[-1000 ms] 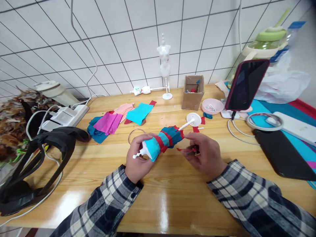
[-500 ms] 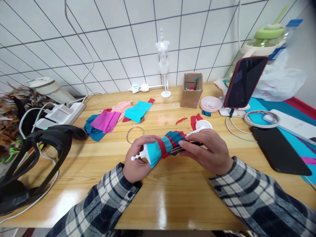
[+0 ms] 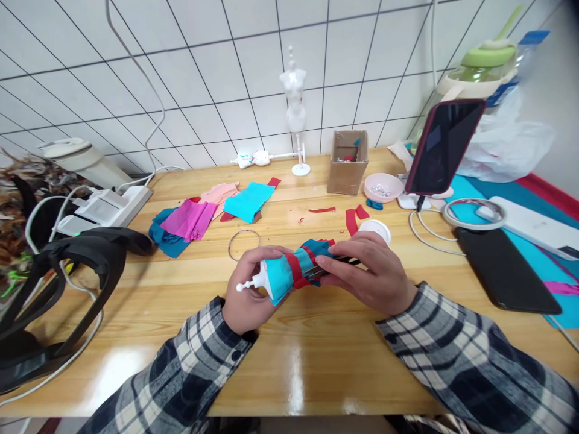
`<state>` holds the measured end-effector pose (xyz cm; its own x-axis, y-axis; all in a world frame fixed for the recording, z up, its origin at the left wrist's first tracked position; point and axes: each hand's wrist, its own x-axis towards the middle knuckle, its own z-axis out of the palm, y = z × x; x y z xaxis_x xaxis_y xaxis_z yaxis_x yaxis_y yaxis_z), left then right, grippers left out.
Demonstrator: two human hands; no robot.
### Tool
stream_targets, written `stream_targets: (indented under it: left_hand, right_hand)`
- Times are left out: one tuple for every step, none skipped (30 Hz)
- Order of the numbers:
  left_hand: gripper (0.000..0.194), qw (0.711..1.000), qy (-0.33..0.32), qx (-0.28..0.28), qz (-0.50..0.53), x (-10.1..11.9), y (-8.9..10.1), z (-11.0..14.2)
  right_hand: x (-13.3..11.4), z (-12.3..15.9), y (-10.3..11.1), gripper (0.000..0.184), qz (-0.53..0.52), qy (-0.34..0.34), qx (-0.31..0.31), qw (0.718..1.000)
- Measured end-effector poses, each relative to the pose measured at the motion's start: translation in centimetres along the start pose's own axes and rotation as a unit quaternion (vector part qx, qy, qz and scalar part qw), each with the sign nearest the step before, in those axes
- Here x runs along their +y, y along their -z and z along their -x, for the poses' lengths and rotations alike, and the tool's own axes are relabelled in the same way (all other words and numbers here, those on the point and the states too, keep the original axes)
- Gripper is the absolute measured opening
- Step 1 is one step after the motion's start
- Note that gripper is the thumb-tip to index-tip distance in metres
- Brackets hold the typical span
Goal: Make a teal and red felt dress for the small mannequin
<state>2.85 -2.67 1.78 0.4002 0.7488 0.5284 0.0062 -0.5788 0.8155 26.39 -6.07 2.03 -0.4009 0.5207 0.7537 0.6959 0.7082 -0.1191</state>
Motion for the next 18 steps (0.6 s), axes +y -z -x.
stream_targets:
  left_hand:
    - [0.052, 1.000, 0.006, 0.002, 0.003, 0.1, -0.1, 0.0]
    - [0.052, 1.000, 0.013, 0.002, 0.006, 0.1, -0.1, 0.0]
    - [0.053, 1.000, 0.019, 0.001, 0.008, 0.1, -0.1, 0.0]
    - [0.053, 1.000, 0.023, -0.001, 0.010, 0.1, -0.2, 0.0]
    - [0.053, 1.000, 0.028, -0.002, 0.010, 0.1, -0.2, 0.0]
    - [0.054, 0.999, 0.033, -0.001, 0.010, 0.0, -0.2, 0.0]
    - [0.054, 0.999, 0.038, 0.000, 0.009, 0.0, -0.2, 0.0]
    - [0.054, 0.999, 0.044, 0.001, 0.008, 0.0, -0.2, 0.0]
    - [0.054, 0.999, 0.052, 0.002, 0.007, -0.1, -0.2, 0.1]
    - [0.054, 0.998, 0.060, 0.004, 0.005, -0.1, -0.2, 0.1]
    - [0.054, 0.998, 0.067, 0.006, 0.002, -0.1, -0.2, 0.1]
    - [0.054, 0.997, 0.073, 0.007, -0.001, -0.1, -0.2, 0.1]
    - [0.054, 0.997, 0.078, 0.007, -0.004, -0.1, -0.2, 0.1]
    - [0.054, 0.997, 0.081, 0.008, -0.006, -0.1, -0.2, 0.1]
    - [0.054, 0.997, 0.082, 0.006, -0.006, -0.1, -0.2, 0.2]
    - [0.054, 0.997, 0.083, 0.004, -0.005, -0.1, -0.2, 0.2]
    - [0.054, 0.996, 0.085, 0.002, -0.003, -0.1, -0.1, 0.2]
    - [0.054, 0.996, 0.087, 0.002, -0.001, -0.1, -0.1, 0.2]
  right_hand:
    - [-0.1, -0.1, 0.0, 0.024, -0.007, 0.000, 0.004, 1.000]
    - [-0.1, -0.2, -0.1, 0.024, -0.013, -0.001, 0.010, 1.000]
    - [-0.2, -0.2, -0.1, 0.024, -0.017, -0.004, 0.016, 1.000]
    - [-0.3, -0.3, -0.1, 0.024, -0.021, -0.009, 0.019, 1.000]
    - [-0.4, -0.3, -0.1, 0.024, -0.023, -0.016, 0.019, 0.999]
    - [-0.5, -0.4, -0.1, 0.023, -0.024, -0.022, 0.018, 0.999]
    - [-0.6, -0.4, -0.1, 0.023, -0.026, -0.027, 0.017, 0.999]
    - [-0.7, -0.4, -0.1, 0.023, -0.030, -0.032, 0.018, 0.999]
    - [-0.8, -0.4, -0.2, 0.023, -0.036, -0.036, 0.021, 0.998]
    - [-0.9, -0.4, -0.2, 0.023, -0.043, -0.041, 0.025, 0.998]
    - [-1.0, -0.4, -0.2, 0.023, -0.050, -0.045, 0.030, 0.997]
    - [-1.0, -0.4, -0.3, 0.022, -0.056, -0.050, 0.035, 0.997]
    - [-1.1, -0.4, -0.3, 0.020, -0.061, -0.054, 0.038, 0.996]
    - [-1.1, -0.4, -0.3, 0.019, -0.065, -0.057, 0.040, 0.995]
    - [-1.2, -0.4, -0.4, 0.018, -0.069, -0.059, 0.041, 0.995]
    - [-1.2, -0.5, -0.4, 0.018, -0.072, -0.061, 0.040, 0.995]
    - [-1.2, -0.5, -0.4, 0.018, -0.075, -0.062, 0.038, 0.995]
    - [-1.3, -0.5, -0.4, 0.017, -0.077, -0.062, 0.035, 0.994]
